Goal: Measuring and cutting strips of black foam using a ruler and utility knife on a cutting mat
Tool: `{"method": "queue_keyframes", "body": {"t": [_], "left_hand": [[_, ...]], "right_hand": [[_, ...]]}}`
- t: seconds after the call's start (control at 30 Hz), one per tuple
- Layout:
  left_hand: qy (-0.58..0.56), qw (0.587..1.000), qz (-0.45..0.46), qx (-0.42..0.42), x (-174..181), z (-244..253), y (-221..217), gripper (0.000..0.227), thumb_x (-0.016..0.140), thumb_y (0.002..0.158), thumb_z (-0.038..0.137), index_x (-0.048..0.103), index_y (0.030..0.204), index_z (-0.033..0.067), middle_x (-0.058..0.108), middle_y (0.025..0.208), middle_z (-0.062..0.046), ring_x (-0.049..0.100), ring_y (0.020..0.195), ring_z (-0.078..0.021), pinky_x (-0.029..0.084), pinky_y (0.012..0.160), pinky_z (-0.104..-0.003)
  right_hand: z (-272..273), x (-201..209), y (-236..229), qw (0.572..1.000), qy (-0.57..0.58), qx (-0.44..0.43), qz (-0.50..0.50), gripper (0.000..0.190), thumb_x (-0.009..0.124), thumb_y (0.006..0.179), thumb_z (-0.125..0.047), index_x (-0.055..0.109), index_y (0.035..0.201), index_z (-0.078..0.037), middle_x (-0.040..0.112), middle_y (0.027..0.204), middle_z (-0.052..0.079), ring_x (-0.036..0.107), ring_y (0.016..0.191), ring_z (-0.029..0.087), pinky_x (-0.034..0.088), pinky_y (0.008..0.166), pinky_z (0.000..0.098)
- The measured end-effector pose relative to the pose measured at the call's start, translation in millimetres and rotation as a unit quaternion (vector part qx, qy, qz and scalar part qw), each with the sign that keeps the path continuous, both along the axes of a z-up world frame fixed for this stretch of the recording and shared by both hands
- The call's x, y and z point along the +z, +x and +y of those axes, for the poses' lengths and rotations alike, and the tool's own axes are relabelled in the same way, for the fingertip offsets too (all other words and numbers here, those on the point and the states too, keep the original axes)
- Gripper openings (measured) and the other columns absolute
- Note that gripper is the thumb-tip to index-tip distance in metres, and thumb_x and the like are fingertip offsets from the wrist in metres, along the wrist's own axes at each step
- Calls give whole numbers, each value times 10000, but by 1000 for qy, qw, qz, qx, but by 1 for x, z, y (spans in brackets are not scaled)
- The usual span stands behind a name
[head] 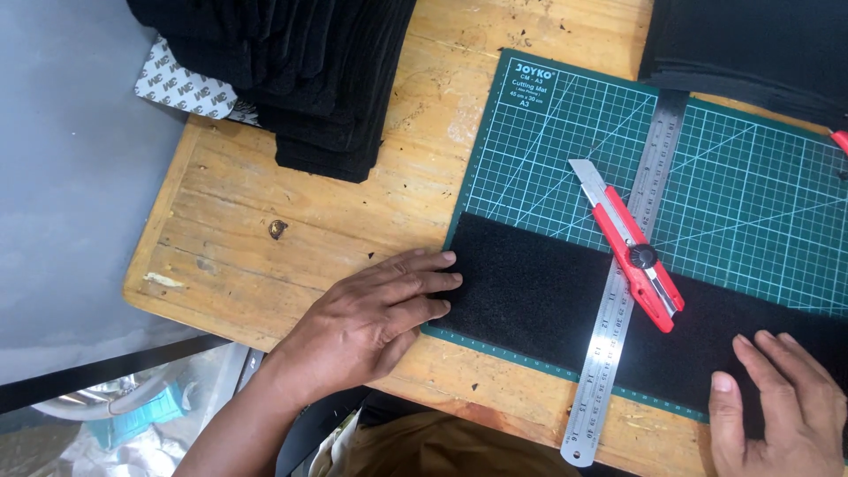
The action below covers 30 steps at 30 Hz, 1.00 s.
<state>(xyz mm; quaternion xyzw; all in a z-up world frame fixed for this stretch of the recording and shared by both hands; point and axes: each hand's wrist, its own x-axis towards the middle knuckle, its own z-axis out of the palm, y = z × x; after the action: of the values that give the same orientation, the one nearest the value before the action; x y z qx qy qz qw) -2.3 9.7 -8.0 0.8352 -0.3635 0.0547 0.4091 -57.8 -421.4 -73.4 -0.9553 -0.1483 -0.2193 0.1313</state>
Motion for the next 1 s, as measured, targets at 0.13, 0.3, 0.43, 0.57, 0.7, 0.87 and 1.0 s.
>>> {"method": "queue_keyframes", "body": {"t": [0.13, 0.3, 0.43, 0.57, 0.7, 0.87, 1.0], "left_hand": [[23, 999, -18, 15, 9, -4, -1, 241, 523, 997, 74, 718, 1070, -47, 663, 1327, -195, 560, 1363, -381, 484, 1136, -504], [26, 999, -40, 18, 9, -8, 2, 214, 598, 1018, 127, 722, 1030, -46, 690, 1259, -188, 592, 1323, -368, 508, 1109, -489], [48, 997, -61, 28, 8, -9, 2, 167, 649, 999, 130, 717, 995, -22, 706, 1239, -172, 608, 1311, -344, 505, 1114, -471], [65, 996, -54, 28, 8, -10, 2, 176, 612, 1014, 153, 697, 1004, -2, 685, 1262, -152, 588, 1340, -324, 487, 1121, -451], [62, 996, -53, 24, 9, -10, 2, 186, 573, 1026, 147, 683, 989, 1, 677, 1269, -155, 594, 1333, -337, 485, 1119, -453], [65, 996, -50, 25, 8, -11, 3, 159, 597, 1008, 145, 682, 991, 12, 667, 1285, -147, 582, 1350, -343, 501, 1102, -452], [71, 996, -46, 13, 5, -12, 4, 205, 550, 1015, 147, 699, 949, 21, 673, 1349, -153, 548, 1391, -350, 450, 1146, -472]], "right_hand": [[8, 3, 0, 1000, 8, -14, -13, 307, 710, 1092, -21, 751, 1361, 122, 701, 1440, 290, 665, 1397, 484, 479, 1264, 509], [7, 6, 1, 1000, 13, -18, -9, 322, 700, 1067, -50, 725, 1363, 73, 671, 1444, 248, 653, 1389, 452, 461, 1245, 494], [11, 11, 3, 1000, 16, -19, 6, 360, 676, 1030, -104, 703, 1364, 29, 644, 1434, 205, 627, 1396, 418, 447, 1240, 484], [10, 12, 5, 1000, 16, -21, 16, 383, 665, 1005, -145, 691, 1358, 1, 628, 1424, 169, 615, 1393, 387, 445, 1223, 475], [11, 12, 6, 999, 16, -26, 12, 386, 661, 995, -158, 690, 1351, -10, 634, 1420, 164, 618, 1381, 372, 442, 1220, 468], [20, 22, 6, 998, 15, -47, 27, 374, 647, 989, -185, 689, 1332, -43, 644, 1407, 128, 602, 1373, 339, 454, 1194, 462], [21, 25, 8, 999, 10, -42, 20, 372, 647, 981, -194, 687, 1320, -48, 643, 1387, 125, 607, 1355, 334, 453, 1181, 449]]}}
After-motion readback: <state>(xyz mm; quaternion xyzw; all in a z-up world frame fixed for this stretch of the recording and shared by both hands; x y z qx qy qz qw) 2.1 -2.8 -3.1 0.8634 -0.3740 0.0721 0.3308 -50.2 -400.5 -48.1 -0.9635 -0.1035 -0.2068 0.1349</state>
